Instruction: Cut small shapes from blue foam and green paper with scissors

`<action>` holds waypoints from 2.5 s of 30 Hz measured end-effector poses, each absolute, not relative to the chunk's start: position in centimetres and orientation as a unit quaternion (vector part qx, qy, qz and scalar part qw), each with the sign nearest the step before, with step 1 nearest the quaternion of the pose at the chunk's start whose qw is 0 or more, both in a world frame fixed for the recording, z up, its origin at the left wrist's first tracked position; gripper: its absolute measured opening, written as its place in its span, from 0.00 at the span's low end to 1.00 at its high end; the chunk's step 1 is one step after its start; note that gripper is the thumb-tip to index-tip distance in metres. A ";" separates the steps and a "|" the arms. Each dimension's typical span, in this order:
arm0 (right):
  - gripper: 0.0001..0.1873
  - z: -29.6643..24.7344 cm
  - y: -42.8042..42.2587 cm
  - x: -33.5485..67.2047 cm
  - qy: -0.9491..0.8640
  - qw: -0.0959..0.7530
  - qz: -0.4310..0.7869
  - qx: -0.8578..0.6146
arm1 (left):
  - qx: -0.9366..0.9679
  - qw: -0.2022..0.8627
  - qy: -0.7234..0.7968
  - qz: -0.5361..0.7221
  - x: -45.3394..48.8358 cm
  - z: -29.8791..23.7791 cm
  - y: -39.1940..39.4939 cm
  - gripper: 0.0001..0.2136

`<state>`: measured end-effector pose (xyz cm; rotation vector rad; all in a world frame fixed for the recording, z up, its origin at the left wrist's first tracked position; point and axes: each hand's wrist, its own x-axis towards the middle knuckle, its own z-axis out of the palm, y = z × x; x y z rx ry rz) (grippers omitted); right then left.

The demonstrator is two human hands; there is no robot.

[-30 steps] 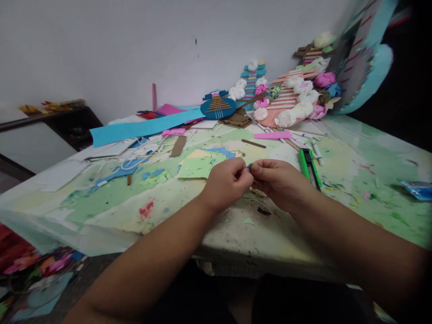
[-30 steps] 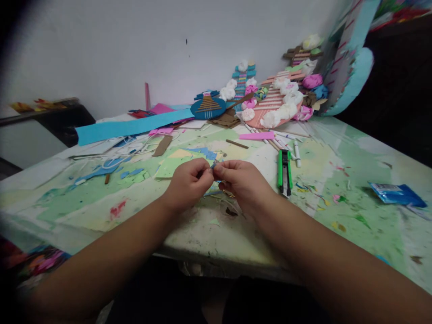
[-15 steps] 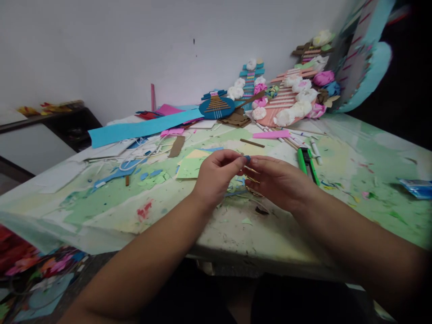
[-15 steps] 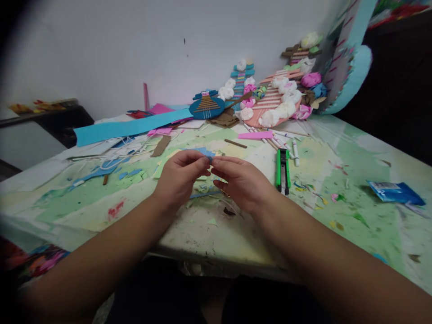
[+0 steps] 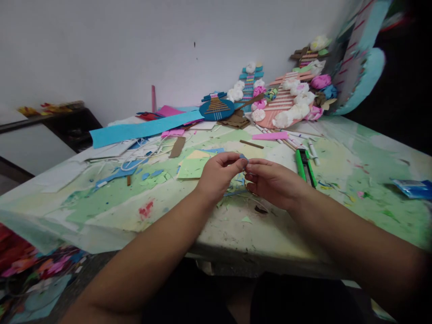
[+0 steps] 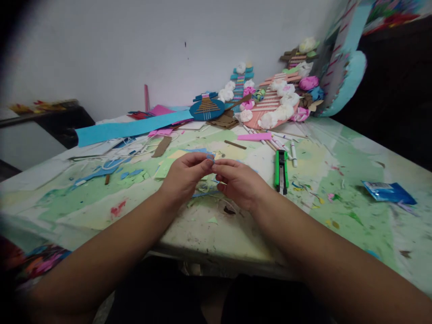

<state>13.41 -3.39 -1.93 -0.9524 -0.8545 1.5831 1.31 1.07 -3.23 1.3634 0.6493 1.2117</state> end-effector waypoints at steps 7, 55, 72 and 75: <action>0.13 -2.8 -2.1 15.3 -0.639 0.383 0.252 -0.618 | 0.537 0.593 0.315 0.510 1.6 -2.9 1.2 0.08; 0.15 -2.6 -2.5 14.9 -0.724 0.248 0.048 -0.642 | 0.541 0.584 0.286 0.533 0.9 -2.4 1.4 0.06; 0.19 -3.4 -2.0 15.0 -0.667 0.354 0.205 -0.623 | 0.484 0.663 0.216 0.528 0.9 -2.4 1.5 0.12; 0.20 -3.0 -2.3 15.1 -0.670 0.358 0.175 -0.627 | 0.504 0.627 0.245 0.542 1.0 -2.7 1.9 0.13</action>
